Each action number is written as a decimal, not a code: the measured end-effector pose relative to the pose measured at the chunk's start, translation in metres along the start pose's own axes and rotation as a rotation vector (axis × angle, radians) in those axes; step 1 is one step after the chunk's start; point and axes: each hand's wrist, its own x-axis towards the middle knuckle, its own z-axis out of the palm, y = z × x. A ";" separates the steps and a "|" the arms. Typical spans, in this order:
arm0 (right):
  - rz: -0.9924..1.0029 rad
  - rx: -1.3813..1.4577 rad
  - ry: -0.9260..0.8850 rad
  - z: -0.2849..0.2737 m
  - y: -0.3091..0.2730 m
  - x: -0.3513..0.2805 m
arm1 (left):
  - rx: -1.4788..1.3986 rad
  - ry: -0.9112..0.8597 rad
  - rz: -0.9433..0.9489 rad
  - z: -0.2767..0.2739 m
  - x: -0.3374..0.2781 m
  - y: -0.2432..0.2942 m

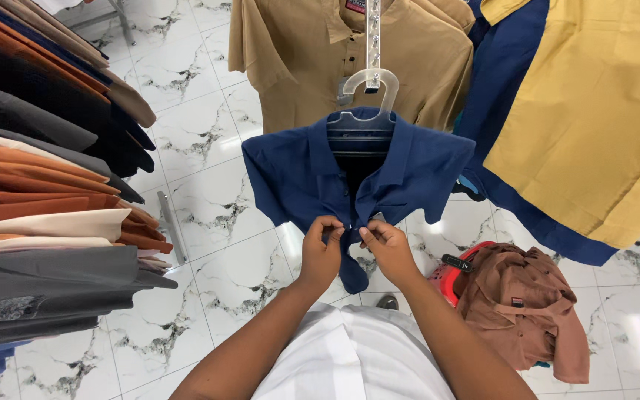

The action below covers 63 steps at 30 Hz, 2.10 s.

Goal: The person takes a shirt from a rack, removes it from its hanger, unfolds it, and then places it back onto the hanger and buttons it.

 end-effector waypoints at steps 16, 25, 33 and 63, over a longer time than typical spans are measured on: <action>-0.097 -0.072 -0.068 0.017 -0.031 -0.016 | 0.113 -0.022 0.380 -0.005 -0.006 -0.005; 0.062 0.150 -0.092 0.020 -0.028 -0.016 | 0.128 -0.065 0.261 -0.004 -0.002 -0.009; 0.114 0.171 -0.039 0.019 -0.031 -0.013 | 0.120 -0.102 0.195 -0.005 -0.007 0.016; -0.032 0.011 0.028 0.029 -0.038 -0.016 | 0.171 -0.035 0.082 -0.002 -0.008 0.000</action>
